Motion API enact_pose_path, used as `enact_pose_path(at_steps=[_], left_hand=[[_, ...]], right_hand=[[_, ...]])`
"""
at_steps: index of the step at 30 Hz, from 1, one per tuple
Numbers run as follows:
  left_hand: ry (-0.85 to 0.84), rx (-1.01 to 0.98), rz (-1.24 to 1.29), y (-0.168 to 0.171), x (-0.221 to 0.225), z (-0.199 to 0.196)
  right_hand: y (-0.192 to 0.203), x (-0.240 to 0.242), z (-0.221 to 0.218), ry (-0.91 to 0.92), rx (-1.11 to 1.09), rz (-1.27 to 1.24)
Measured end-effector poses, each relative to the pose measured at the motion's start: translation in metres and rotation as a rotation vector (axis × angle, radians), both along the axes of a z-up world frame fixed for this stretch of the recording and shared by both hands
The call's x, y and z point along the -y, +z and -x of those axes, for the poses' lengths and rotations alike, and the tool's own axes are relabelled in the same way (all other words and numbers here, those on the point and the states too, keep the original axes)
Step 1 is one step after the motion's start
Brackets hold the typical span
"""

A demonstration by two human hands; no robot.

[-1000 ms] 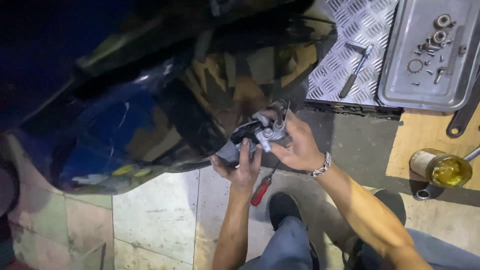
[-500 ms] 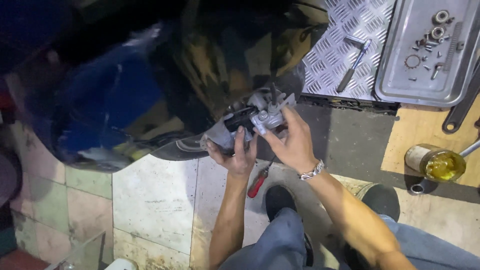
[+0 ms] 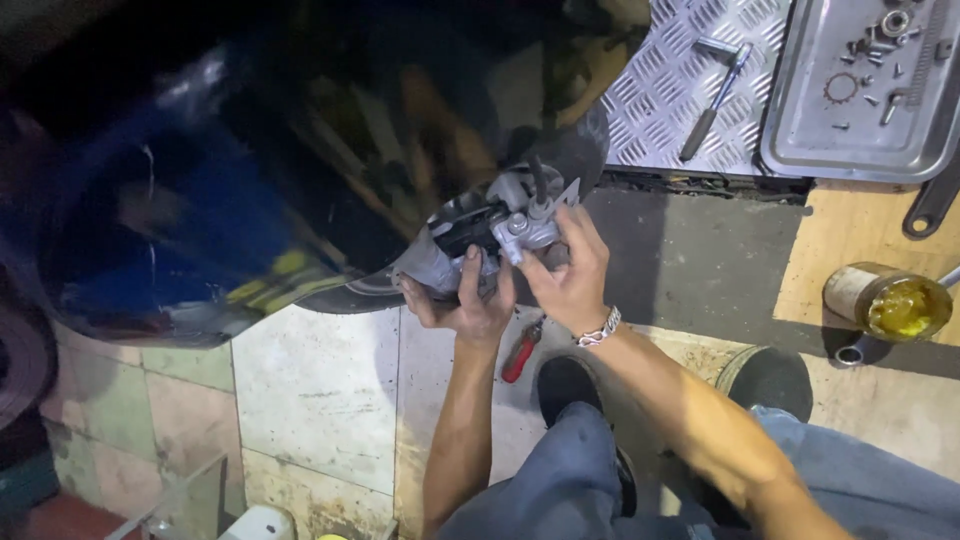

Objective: Disassembling, greasing, and reassembling a motorcycle brake caliper using hand tools.

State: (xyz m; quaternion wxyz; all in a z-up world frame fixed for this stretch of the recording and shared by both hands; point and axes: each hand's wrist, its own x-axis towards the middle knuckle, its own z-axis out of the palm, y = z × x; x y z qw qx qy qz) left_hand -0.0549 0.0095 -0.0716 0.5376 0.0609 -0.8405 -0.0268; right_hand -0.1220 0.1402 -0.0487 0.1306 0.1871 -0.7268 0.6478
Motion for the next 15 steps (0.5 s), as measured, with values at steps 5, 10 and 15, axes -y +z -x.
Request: enact_pose_path(at_steps=[5,10,15], left_hand=[[-0.007,0.025,-0.002,0.009,0.001,0.001],[-0.009,0.03,-0.008,0.003,0.0,0.001],[0.003,-0.005,0.037,-0.002,0.002,0.004]], right_hand=[[0.017,-0.007,0.007,0.069,-0.012,0.005],[0.023,-0.013,0.009,0.13,-0.019,-0.052],[0.02,-0.002,-0.004,0.02,0.007,-0.053]])
